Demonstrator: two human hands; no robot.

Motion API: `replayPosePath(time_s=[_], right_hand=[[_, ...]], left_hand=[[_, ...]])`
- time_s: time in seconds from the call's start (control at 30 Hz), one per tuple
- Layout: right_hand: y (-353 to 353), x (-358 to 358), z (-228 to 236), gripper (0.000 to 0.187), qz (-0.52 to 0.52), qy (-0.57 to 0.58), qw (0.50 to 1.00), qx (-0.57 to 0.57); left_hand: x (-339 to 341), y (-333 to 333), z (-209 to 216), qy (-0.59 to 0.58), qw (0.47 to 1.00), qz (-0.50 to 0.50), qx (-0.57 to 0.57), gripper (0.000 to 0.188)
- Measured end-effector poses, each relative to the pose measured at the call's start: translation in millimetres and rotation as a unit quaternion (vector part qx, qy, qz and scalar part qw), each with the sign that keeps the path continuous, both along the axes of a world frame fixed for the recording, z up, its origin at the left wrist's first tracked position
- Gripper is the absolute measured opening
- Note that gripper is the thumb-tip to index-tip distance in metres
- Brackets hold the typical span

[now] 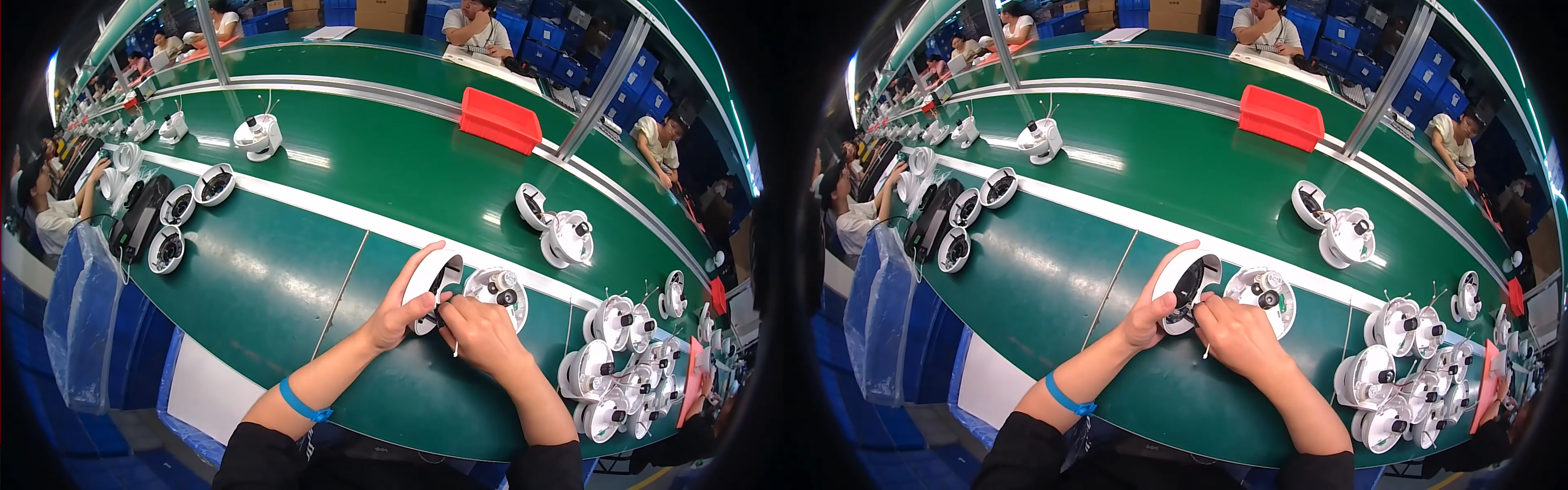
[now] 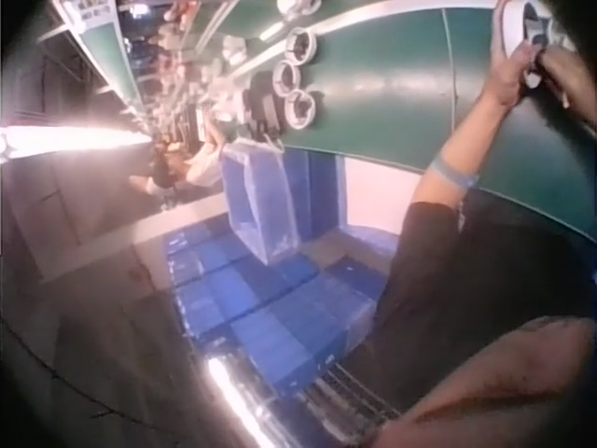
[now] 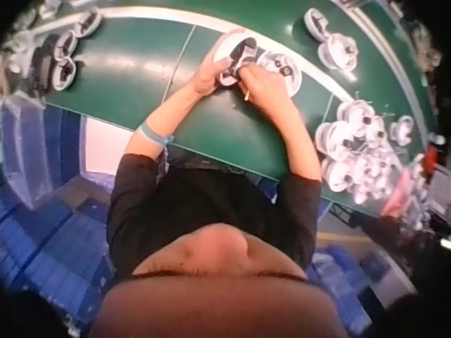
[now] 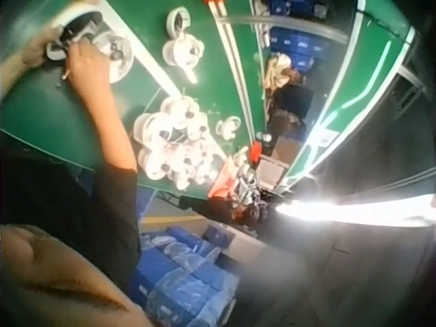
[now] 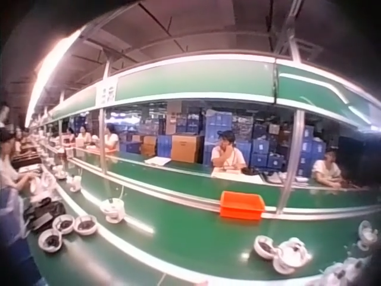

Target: Assembling lighting fixtures by inserting components into housings on a production line.

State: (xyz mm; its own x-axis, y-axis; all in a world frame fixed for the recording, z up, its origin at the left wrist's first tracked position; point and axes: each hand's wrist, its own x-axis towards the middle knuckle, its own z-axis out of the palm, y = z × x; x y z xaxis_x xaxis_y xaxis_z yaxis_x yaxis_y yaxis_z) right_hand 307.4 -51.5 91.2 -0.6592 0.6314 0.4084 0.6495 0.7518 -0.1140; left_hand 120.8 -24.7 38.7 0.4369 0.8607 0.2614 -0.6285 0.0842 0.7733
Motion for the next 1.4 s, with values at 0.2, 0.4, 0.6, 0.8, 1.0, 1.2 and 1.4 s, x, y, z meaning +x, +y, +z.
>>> replayPosePath(time_s=[0.2,0.4,0.6,0.8,1.0,1.2,1.4], right_hand=[[2,4,-2,0.016,0.024,-0.022,0.999,0.016],[5,5,2,0.019,0.038,0.017,0.999,-0.012],[4,6,-1,0.018,0.027,-0.016,0.999,-0.001],[3,6,-4,0.012,0.025,-0.042,0.999,0.018],[5,6,-4,0.011,0.032,-0.017,0.999,0.008],[6,4,-6,0.016,0.027,0.019,0.999,-0.012],[1,8,10,0.036,-0.019,0.184,0.971,-0.149]], left_hand=[[1,-3,1,0.034,0.999,0.004,0.014,0.092],[0,-4,7,0.052,0.998,0.009,0.037,0.097],[0,-5,8,0.092,0.993,0.016,0.078,0.099],[2,-5,7,0.098,0.992,0.019,0.079,0.099],[1,-5,10,0.105,0.989,-0.002,0.105,0.099],[3,-3,5,0.066,0.997,0.007,0.045,0.108],[0,4,-4,-0.099,0.990,-0.006,-0.103,0.074]])
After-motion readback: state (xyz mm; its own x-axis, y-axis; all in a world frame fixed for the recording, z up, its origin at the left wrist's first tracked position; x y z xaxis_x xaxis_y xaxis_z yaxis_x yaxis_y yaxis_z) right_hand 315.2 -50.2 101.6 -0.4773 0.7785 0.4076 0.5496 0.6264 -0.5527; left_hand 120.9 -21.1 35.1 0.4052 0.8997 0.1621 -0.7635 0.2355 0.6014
